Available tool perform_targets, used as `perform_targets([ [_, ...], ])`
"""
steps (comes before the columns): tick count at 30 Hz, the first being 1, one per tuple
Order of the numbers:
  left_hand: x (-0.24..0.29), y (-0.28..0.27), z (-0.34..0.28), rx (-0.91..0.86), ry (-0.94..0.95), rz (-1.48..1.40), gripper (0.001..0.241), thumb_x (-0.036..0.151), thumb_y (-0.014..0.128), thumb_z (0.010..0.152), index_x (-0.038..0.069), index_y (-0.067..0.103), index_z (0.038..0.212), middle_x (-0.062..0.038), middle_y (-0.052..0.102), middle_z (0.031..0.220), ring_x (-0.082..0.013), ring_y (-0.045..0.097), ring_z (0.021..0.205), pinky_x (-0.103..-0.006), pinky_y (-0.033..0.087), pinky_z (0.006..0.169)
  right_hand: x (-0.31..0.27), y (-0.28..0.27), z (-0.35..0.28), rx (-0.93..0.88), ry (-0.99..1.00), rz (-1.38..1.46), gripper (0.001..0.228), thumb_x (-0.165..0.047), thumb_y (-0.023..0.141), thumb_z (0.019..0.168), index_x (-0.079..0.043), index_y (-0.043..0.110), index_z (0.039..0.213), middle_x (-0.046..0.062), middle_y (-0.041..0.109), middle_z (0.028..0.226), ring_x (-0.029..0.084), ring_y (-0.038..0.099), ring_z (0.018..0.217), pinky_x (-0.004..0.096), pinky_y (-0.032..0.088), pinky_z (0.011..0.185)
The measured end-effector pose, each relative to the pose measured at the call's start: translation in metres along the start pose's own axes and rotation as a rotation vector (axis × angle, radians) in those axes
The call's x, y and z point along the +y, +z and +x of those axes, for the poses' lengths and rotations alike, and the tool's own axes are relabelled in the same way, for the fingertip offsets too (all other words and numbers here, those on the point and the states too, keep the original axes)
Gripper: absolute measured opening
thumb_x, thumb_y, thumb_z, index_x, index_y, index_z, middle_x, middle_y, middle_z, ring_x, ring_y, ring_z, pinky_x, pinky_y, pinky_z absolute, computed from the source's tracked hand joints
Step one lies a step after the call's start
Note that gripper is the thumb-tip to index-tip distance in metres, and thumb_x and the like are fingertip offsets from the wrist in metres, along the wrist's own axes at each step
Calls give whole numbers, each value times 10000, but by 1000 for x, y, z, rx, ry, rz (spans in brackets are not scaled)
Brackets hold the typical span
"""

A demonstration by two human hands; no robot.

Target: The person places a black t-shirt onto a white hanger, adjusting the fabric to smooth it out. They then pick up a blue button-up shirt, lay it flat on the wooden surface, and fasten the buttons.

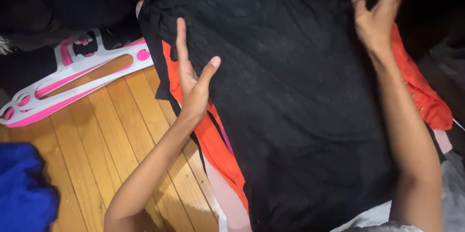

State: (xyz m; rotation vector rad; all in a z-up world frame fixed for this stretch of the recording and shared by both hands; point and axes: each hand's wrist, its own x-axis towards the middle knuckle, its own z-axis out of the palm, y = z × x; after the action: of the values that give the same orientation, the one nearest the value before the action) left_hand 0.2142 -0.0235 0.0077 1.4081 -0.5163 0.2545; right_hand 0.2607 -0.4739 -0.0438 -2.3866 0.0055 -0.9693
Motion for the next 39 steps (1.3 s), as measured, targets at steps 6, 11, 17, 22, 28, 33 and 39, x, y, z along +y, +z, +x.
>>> perform_targets([
  [6, 3, -16, -9, 25, -11, 39, 859, 163, 668, 1053, 123, 73, 1671, -67, 27, 1782, -224, 28, 1693, -377, 84, 1418, 99, 9, 0, 55, 165, -176, 609, -21, 661, 1169, 104, 245, 1596, 360, 171, 1634, 446, 113, 1539, 498, 81, 1278],
  [11, -9, -36, -19, 87, -61, 101, 892, 148, 668, 1046, 128, 25, 1663, -81, -5, 1772, -222, 27, 1676, -355, 83, 1389, 99, 16, -7, -18, 149, -274, 562, 22, 558, 1154, 114, 229, 1600, 369, 158, 1631, 470, 109, 1534, 513, 89, 1278],
  [17, -10, -46, -34, 163, -304, 147, 896, 252, 680, 999, 187, 42, 1625, -153, 187, 1724, -309, 292, 1589, -358, 327, 1259, 69, 13, -2, -218, 60, -384, 493, -173, 450, 1152, 243, 482, 1416, 529, 422, 1410, 593, 345, 1346, 504, 227, 1164],
  [22, -4, -51, -35, 137, -842, 397, 1031, 456, 674, 855, 332, 38, 1657, -135, 378, 1323, -266, 356, 1383, -354, 272, 1204, 86, 13, -5, -310, -157, -621, 376, -131, 440, 1183, 30, 711, 979, 294, 703, 977, 498, 624, 883, 545, 450, 854],
  [28, 50, -45, -50, -11, -929, 183, 1077, 384, 664, 828, 281, -45, 1631, 23, -144, 1738, -120, -227, 1571, -388, -30, 1238, -33, -5, 7, -102, -113, -587, 422, 6, 711, 910, 64, 630, 1320, 355, 492, 1255, 526, 482, 1116, 593, 401, 972],
  [33, 59, -40, -51, -137, -649, 350, 942, 404, 657, 892, 268, 84, 1627, -116, -273, 1691, -284, -312, 1553, -558, -50, 1216, -14, 30, 37, -35, -347, -394, 232, 9, 649, 1050, 68, 681, 1272, 270, 601, 1238, 433, 531, 1120, 503, 394, 967],
  [39, 12, -47, 4, -162, -160, 601, 649, 350, 614, 1008, 89, 340, 1534, -198, 49, 1675, -409, -22, 1592, -564, 90, 1279, -23, 68, 65, -86, -399, -251, 258, 24, 569, 1072, 68, 742, 1258, 282, 704, 1114, 456, 608, 1012, 496, 448, 897],
])
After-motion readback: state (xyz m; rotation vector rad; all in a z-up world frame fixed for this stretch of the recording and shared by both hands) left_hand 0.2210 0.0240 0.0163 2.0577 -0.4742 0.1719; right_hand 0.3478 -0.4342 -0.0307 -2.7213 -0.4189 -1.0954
